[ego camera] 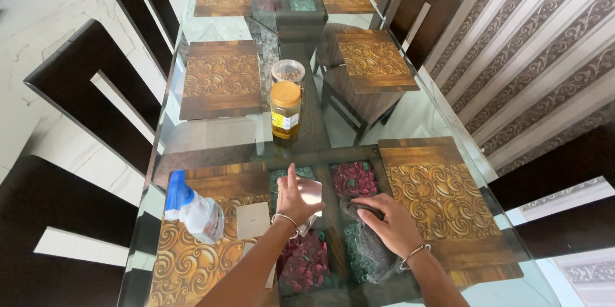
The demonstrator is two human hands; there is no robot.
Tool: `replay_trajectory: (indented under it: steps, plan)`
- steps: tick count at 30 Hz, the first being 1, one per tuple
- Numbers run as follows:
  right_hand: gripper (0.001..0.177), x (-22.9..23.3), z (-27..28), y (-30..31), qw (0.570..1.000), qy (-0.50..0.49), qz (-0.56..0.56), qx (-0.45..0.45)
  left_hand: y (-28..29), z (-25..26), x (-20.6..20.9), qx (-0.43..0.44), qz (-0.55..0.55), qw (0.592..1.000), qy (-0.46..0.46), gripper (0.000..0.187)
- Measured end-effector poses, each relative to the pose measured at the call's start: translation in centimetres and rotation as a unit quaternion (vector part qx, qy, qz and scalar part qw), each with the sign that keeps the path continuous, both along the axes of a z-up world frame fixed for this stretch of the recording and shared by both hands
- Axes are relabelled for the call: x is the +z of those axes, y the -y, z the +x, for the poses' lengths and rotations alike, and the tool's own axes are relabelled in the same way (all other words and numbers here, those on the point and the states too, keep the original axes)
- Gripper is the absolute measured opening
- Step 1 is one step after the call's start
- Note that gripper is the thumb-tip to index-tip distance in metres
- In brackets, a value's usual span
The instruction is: Cleaning a glass-topped dining table and decorative items using a spray and a cloth.
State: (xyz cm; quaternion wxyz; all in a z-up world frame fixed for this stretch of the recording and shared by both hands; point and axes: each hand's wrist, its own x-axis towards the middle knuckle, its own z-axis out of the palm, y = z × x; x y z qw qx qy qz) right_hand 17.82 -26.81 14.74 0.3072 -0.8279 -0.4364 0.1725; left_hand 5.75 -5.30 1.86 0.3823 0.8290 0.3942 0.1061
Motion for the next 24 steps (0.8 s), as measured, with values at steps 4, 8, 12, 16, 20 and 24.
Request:
replay_trajectory:
  steps: [4,8,12,16,20,24]
  plan:
    - [0.032,0.7,-0.6,-1.3,0.994,0.008,0.109,0.008,0.8,0.8,4.4,0.072,-0.203,0.966,0.141,0.120]
    - [0.033,2.1,-1.2,-3.4,0.960,-0.043,0.268,-0.061,2.3,1.8,4.2,0.070,-0.432,0.844,0.312,0.074]
    - [0.030,3.9,-0.5,-4.4,0.933,-0.003,0.347,-0.091,2.1,0.4,6.8,0.045,-0.542,0.718,0.434,0.049]
    - [0.030,6.1,-1.1,-4.9,0.935,0.006,0.346,-0.075,3.1,-1.9,15.1,-0.021,-0.645,0.625,0.440,0.051]
    - [0.029,7.4,-2.0,-5.6,0.935,0.063,0.341,-0.070,3.7,-2.4,17.4,-0.081,-0.702,0.509,0.492,0.065]
    - [0.027,8.7,-1.6,-5.9,0.894,0.191,0.397,-0.085,3.7,-2.5,18.8,-0.087,-0.703,0.448,0.545,0.070]
